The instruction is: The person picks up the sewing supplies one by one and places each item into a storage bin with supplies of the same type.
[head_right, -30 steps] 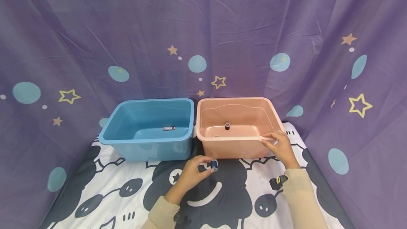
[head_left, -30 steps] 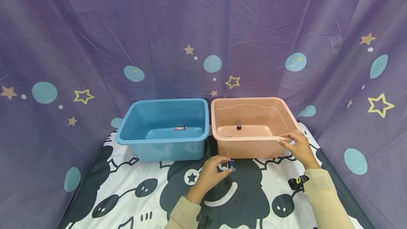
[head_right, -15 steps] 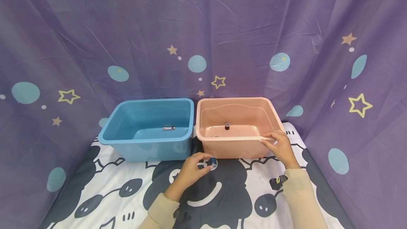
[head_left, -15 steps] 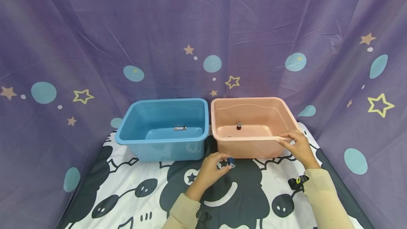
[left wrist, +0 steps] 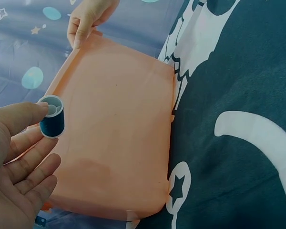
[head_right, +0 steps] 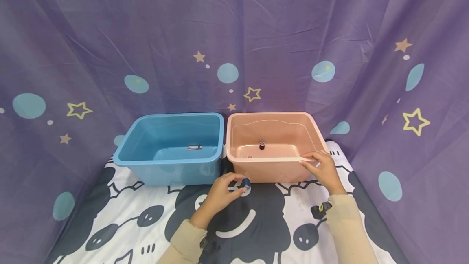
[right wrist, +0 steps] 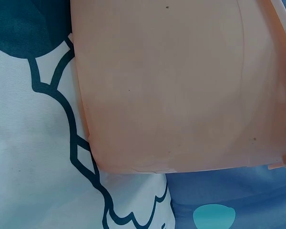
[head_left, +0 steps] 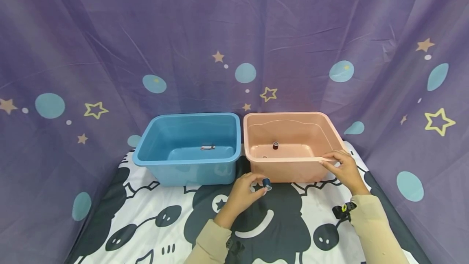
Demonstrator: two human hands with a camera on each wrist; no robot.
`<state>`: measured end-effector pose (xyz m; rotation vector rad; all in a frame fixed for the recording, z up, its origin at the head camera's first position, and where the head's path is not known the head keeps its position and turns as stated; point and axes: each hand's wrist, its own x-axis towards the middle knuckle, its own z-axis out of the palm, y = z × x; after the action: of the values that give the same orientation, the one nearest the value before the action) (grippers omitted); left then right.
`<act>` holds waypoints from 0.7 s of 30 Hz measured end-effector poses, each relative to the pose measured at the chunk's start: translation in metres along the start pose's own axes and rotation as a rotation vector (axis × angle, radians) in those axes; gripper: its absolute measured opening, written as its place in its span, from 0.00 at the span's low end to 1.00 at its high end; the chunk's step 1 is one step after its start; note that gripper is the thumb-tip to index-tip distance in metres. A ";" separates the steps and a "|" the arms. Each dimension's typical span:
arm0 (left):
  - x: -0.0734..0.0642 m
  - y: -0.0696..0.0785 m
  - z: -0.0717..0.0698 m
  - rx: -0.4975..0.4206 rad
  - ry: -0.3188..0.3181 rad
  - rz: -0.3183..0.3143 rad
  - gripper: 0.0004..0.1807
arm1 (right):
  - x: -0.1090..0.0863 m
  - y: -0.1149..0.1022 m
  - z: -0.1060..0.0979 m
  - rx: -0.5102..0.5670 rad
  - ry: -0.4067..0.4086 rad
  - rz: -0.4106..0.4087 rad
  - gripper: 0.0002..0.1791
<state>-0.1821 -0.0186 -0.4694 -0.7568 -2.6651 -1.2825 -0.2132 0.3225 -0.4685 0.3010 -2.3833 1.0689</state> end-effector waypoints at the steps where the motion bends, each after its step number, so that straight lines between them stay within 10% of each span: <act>1: 0.001 0.000 -0.001 0.000 0.001 0.001 0.17 | 0.000 0.000 0.000 0.003 0.001 -0.001 0.09; 21: 0.007 0.007 -0.004 -0.018 -0.009 0.030 0.17 | 0.000 -0.003 -0.001 0.004 -0.001 0.008 0.09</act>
<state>-0.1859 -0.0149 -0.4600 -0.8040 -2.6416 -1.3009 -0.2120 0.3212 -0.4658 0.2940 -2.3853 1.0774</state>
